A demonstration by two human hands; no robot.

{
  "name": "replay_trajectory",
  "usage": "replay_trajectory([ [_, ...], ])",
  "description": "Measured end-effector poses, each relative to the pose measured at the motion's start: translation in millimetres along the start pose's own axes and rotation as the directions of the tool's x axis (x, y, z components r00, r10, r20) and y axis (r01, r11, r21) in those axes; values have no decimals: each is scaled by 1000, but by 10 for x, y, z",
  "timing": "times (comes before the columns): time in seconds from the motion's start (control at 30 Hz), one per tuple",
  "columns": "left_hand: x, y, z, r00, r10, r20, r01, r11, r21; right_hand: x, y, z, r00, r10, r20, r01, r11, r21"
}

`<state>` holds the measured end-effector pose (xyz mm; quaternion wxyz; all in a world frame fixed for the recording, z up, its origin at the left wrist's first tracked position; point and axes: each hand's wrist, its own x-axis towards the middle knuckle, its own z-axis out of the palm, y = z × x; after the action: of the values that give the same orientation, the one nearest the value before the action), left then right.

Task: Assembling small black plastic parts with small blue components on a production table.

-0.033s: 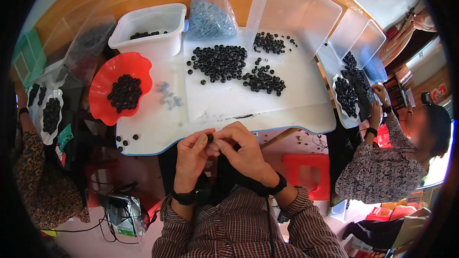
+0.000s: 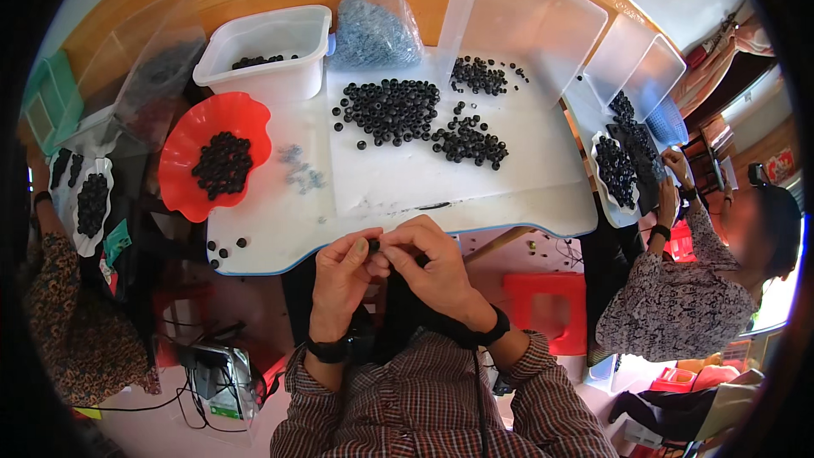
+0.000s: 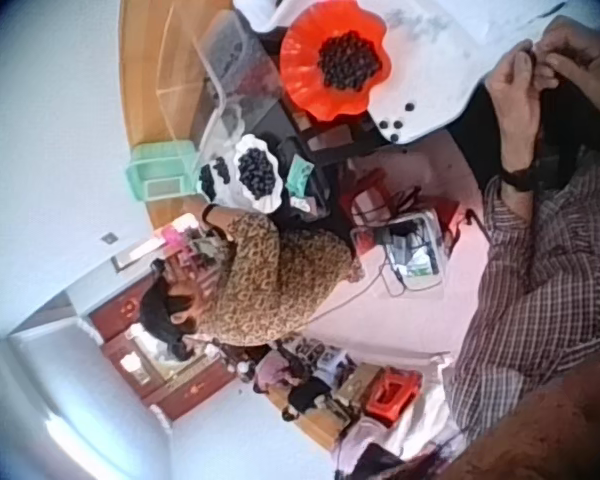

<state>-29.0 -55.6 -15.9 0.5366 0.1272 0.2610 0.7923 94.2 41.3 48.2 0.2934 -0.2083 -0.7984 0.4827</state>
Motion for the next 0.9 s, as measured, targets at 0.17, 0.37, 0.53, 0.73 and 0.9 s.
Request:
replay_trajectory([
  [0.17,5,16,8,998,31,49,-27,997,-69,-2,51,3,999,7,-32,-3,994,107],
  [0.37,-6,16,1,998,63,-12,-63,995,-74,-22,62,8,999,32,-27,-32,999,25],
  [0.53,-11,82,102,981,119,-153,-111,992,58,-22,92,-1,999,40,-22,-40,999,-1],
  [0.73,67,569,201,838,431,-335,-265,858,440,28,117,-114,1000,18,-13,-19,996,-82],
  [0.9,250,1067,60,598,659,-455,-409,740,534,98,176,-264,996,56,-64,-64,989,-135],
])
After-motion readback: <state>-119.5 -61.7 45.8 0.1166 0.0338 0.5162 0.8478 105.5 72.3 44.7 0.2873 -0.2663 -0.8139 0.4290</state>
